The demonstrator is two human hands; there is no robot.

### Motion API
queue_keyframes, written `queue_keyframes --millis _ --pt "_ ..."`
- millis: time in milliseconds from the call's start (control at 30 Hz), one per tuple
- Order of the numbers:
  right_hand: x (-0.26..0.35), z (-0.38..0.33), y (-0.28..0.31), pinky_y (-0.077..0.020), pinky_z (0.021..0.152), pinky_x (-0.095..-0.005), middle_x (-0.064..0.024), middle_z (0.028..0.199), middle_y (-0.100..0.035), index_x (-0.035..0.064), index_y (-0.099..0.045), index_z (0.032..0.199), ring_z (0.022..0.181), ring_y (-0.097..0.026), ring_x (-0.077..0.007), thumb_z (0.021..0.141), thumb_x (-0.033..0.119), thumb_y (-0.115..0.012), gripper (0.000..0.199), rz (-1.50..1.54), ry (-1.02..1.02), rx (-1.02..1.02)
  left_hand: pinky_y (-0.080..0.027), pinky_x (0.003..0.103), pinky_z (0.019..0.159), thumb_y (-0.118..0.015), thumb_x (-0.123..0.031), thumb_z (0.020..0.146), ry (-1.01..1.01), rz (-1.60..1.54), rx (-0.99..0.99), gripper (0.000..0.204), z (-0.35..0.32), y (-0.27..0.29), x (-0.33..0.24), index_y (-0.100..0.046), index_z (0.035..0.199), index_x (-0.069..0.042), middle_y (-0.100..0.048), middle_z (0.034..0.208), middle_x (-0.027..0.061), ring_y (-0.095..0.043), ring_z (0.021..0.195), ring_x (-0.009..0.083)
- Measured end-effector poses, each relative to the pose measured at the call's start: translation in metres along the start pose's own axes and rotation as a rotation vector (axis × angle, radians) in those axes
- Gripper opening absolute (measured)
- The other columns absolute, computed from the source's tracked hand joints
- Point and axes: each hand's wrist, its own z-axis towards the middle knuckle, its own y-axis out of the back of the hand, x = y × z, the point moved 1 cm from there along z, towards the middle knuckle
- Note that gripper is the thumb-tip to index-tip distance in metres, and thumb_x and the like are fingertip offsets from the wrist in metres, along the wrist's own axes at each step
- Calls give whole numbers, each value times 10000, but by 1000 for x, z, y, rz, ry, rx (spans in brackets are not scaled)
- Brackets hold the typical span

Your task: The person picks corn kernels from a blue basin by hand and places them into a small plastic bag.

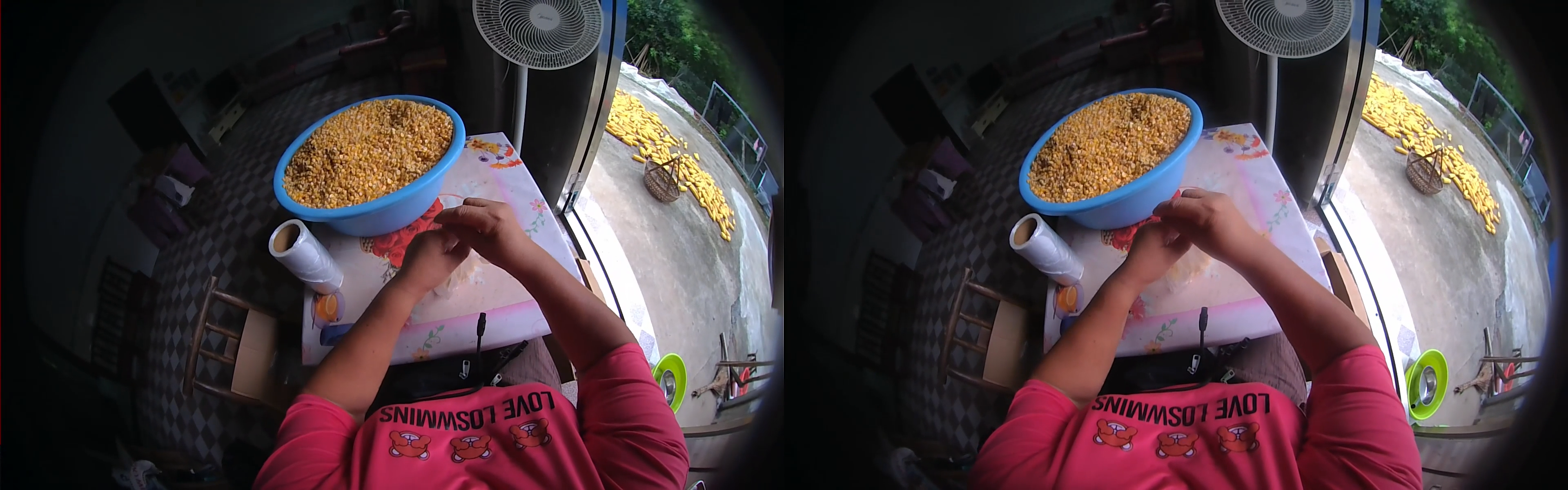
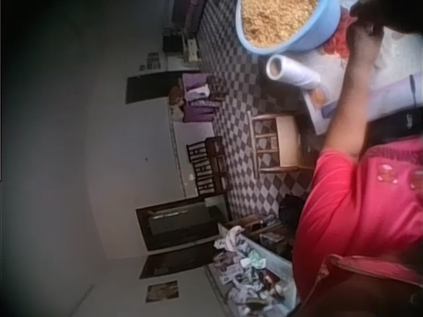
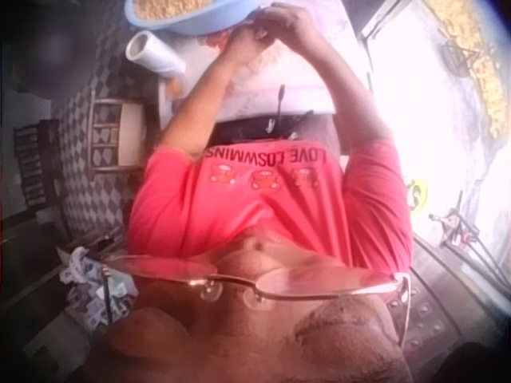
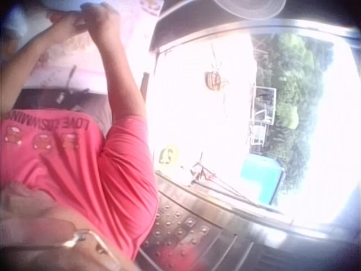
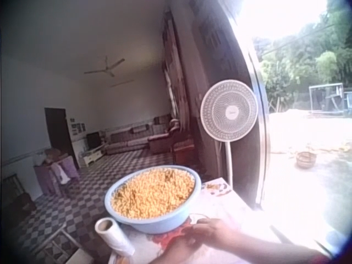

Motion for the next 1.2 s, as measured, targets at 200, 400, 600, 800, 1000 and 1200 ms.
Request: queue_keyframes --millis 200,400,600,800,1000,1200 --pt "-14 -9 -10 -489 592 -260 -57 737 -614 47 -613 1013 648 -605 -123 803 21 -616 212 149 -313 -20 -454 291 605 -587 -94 836 -27 -345 -136 93 -11 -4 -3 -591 871 -8 -629 764 93 -609 695 160" --pt "-2 -21 -9 -485 676 -330 -103 820 -615 44 -554 1004 731 -610 -251 838 48 -562 166 74 -318 78 -455 236 597 -550 -115 894 216 -733 -86 131 -17 5 -8 -523 984 -24 -579 768 8 -585 699 93" --pt "8 -21 -10 -484 672 -378 -102 772 -558 54 -586 833 803 -571 -293 788 139 -578 97 -199 -114 210 -460 238 568 -529 -166 919 165 -639 -143 157 -22 4 9 -464 906 -24 -587 734 42 -590 630 111" --pt "-10 -25 -11 -470 634 -374 -94 769 -564 53 -589 767 750 -562 -272 780 151 -565 102 -318 -101 220 -466 261 687 -483 -124 932 -15 -390 -174 146 -28 4 -3 -429 1001 -8 -596 847 88 -586 747 128" --pt "0 -18 31 -467 646 -379 -131 773 -541 1 -587 822 742 -561 -300 794 84 -603 89 -307 -184 195 -425 232 840 -464 -142 948 77 -370 -285 213 -40 12 37 -474 1115 -10 -565 998 61 -516 902 98" --pt "14 -32 88 -457 625 -366 -128 764 -523 -4 -572 819 715 -544 -294 814 72 -599 81 -413 -233 177 -452 252 773 -508 -151 926 113 -462 -299 171 -50 -13 56 -543 1016 -10 -613 924 61 -561 859 119"
